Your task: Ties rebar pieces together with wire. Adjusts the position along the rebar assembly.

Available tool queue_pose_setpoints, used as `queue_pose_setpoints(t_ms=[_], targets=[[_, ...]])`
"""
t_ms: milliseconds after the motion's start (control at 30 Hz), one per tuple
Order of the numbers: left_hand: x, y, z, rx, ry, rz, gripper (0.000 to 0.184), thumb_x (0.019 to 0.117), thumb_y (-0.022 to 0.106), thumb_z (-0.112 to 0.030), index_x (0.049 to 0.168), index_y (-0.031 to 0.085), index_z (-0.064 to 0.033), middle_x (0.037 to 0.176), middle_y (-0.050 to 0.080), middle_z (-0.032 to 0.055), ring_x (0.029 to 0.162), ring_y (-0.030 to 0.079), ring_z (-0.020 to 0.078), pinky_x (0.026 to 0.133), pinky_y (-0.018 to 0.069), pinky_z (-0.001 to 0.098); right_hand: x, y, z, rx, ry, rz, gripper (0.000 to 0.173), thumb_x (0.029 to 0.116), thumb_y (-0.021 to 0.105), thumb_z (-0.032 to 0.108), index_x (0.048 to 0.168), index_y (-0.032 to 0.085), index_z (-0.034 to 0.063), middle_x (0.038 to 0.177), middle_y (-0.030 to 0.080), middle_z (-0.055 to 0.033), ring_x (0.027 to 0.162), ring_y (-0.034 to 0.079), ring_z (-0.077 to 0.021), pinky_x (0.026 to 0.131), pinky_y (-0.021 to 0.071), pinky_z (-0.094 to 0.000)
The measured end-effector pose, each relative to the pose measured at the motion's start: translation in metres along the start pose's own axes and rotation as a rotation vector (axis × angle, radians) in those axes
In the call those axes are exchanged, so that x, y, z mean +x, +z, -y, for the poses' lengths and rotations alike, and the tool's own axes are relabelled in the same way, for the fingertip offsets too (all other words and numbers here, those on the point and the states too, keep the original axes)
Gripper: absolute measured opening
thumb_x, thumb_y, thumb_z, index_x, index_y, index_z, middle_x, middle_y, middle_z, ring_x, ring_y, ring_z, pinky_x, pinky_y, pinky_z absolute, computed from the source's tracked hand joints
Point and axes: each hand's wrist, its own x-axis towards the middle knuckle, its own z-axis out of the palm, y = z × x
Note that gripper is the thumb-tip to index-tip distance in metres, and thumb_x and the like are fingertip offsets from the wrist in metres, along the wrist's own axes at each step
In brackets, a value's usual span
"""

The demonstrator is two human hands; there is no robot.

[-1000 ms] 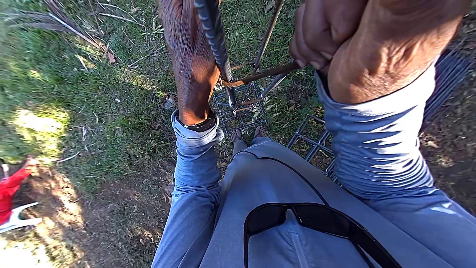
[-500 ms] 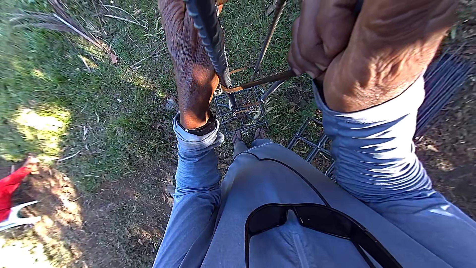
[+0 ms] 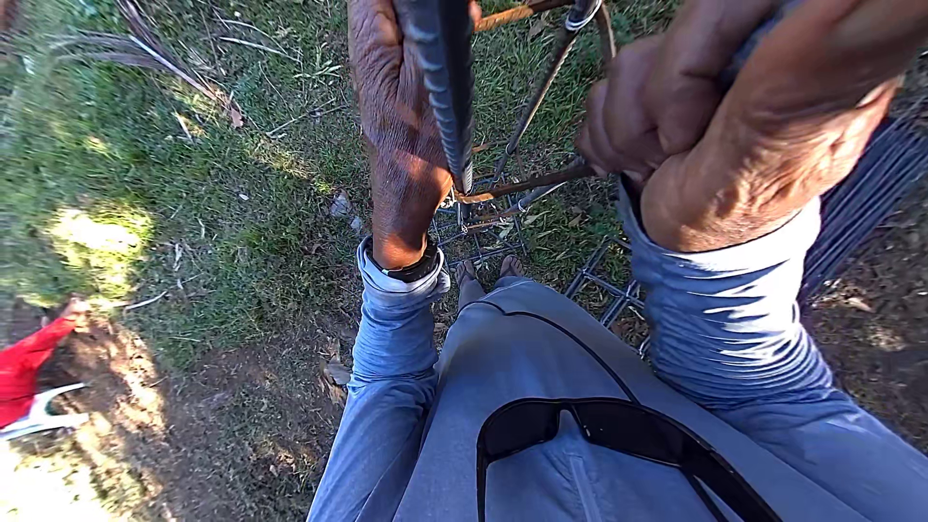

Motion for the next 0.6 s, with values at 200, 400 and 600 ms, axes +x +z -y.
queue_pose_setpoints(t_ms=[200,400,600], targets=[[-0.004,0.006,-0.003,-0.019,-0.006,0.014,0.015,0.1057,0.043,-0.004,0.097,0.055,-0.0012,0.083,0.061,0.0085,0.083,0.065,0.0189,0.084,0.0584,0.0398,-0.002,0.0,0.005,0.011,0.007,-0.014,0.04,0.1083,0.045,0.039,0.074,0.044,0.0194,0.057,0.038,0.0078,0.049,0.04,-0.0062,0.047,0.037,-0.0269],[0.002,-0.008,0.001,-0.025,0.018,0.033,0.021,0.1063,0.042,-0.005,0.093,0.057,-0.0023,0.082,0.062,0.0088,0.083,0.066,0.0208,0.083,0.0597,0.042,0.002,0.004,0.002,-0.033,-0.01,0.048,0.04,0.1086,0.044,0.04,0.075,0.047,0.0183,0.058,0.038,0.0071,0.05,0.04,-0.0068,0.049,0.0384,-0.0289],[0.006,-0.021,-0.001,-0.014,-0.005,-0.01,0.017,0.1026,0.047,-0.003,0.091,0.059,-0.002,0.082,0.061,0.0088,0.079,0.064,0.019,0.08,0.0592,0.0404,0.011,0.019,-0.004,-0.027,0.033,0.03,0.034,0.1073,0.047,0.027,0.075,0.046,0.0184,0.059,0.04,0.0069,0.052,0.041,-0.007,0.05,0.0379,-0.0288]])
